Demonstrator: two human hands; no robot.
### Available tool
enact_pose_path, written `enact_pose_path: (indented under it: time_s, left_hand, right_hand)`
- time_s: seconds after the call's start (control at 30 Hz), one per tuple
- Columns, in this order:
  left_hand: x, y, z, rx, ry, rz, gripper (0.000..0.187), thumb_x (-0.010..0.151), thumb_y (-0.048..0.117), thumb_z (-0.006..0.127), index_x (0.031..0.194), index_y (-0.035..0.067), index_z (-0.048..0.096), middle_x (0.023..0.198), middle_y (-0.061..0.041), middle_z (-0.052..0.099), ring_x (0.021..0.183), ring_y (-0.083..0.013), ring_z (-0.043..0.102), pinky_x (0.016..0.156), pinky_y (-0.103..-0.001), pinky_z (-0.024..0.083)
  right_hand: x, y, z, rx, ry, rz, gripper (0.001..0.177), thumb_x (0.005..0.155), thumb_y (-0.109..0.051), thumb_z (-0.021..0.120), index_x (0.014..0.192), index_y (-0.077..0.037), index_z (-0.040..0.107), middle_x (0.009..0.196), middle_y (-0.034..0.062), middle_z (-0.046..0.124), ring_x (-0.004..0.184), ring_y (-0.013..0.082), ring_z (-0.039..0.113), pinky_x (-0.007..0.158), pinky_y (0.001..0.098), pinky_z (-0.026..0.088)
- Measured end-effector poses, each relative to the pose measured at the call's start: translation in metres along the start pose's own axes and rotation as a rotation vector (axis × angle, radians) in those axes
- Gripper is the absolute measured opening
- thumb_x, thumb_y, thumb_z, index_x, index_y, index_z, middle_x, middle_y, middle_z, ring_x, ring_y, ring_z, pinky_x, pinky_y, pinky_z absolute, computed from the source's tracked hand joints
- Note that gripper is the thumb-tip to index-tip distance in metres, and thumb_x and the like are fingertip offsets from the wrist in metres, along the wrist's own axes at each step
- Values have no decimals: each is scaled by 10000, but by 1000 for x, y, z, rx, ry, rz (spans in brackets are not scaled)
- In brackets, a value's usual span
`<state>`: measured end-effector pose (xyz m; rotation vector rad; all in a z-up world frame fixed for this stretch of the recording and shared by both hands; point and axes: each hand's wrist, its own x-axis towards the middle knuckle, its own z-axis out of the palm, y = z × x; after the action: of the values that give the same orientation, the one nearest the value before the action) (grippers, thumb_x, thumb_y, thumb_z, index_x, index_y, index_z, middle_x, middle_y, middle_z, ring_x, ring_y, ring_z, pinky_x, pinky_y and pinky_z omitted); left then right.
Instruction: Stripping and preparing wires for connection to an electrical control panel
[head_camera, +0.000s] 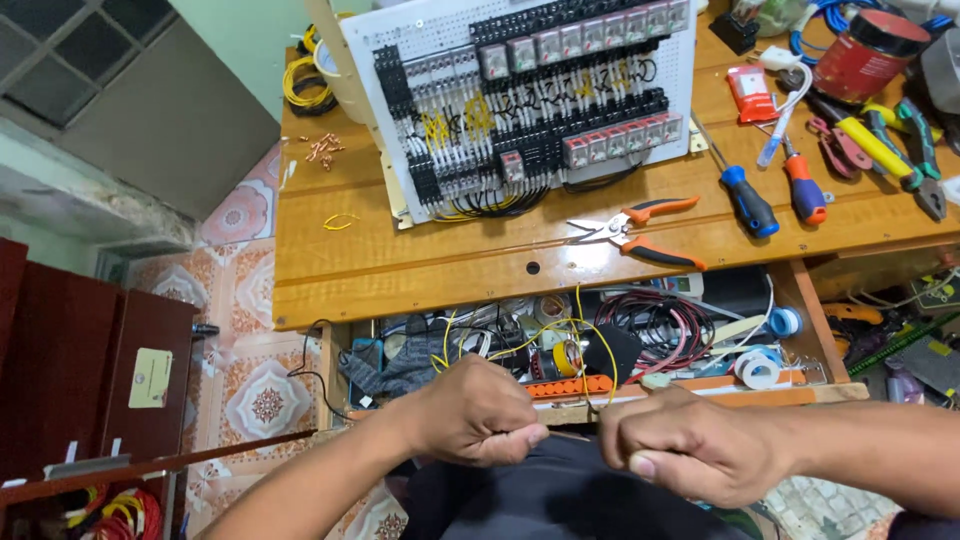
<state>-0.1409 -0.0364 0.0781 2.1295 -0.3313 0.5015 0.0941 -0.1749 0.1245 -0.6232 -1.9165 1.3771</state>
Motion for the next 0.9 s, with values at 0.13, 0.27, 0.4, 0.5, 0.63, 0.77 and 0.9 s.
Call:
enact_pose_path:
  time_s: [0.13,0.27,0.4,0.5,0.63,0.77,0.9]
  left_hand:
    - [-26,-25,10,-24,-29,-20,401,1060,195,493,678,102,412,594,-72,353,500,-298,329,500,-413,264]
    - [-134,-93,1,90,222,-93,143,929,245,677,810,166,684,822,-3,695,772,-205,677,762,-382,552]
    - [-113,-108,-27,424,234,-22,304,1035,231,500,785,95,607,775,-75,583,704,-289,575,667,-443,432]
    - [-46,-29,-61,496,445,-248,453,1068,178,450,640,77,341,592,-60,273,493,-249,287,522,-420,225]
    - [-61,-52,-58,465,552,-263,469,1065,159,469,624,79,328,607,-37,263,516,-189,272,524,-398,195]
    - [-87,-66,-56,436,679,-270,502,1021,143,571,555,112,385,474,-86,372,419,-320,419,413,-357,366]
    - [-118,-65,-62,487,784,-305,512,1028,131,548,536,111,410,458,-92,375,409,-336,403,402,-372,357]
  right_hand:
    - [-8,-8,-1,-2,-34,19,387,1112,-283,344,828,-32,422,831,145,523,685,316,499,658,400,449]
    - [-66,-34,7,-319,261,68,392,1048,-313,356,719,-103,388,624,49,469,498,223,444,510,365,374]
    - [-93,-3,-32,-603,373,202,421,1002,-329,435,623,-152,480,644,33,562,541,199,621,541,323,489]
    - [-45,-11,-41,-637,407,124,347,979,-213,465,674,-73,555,714,84,622,619,216,614,621,285,490]
    - [-3,45,-63,-831,408,86,253,1003,-206,500,880,-31,635,867,92,673,749,249,658,727,342,498]
    - [67,105,-77,-900,362,89,167,977,-206,660,924,-49,680,841,152,669,752,418,676,680,476,552]
    - [149,169,-83,-1075,226,70,175,968,-163,675,918,4,677,812,201,653,721,445,685,625,537,537]
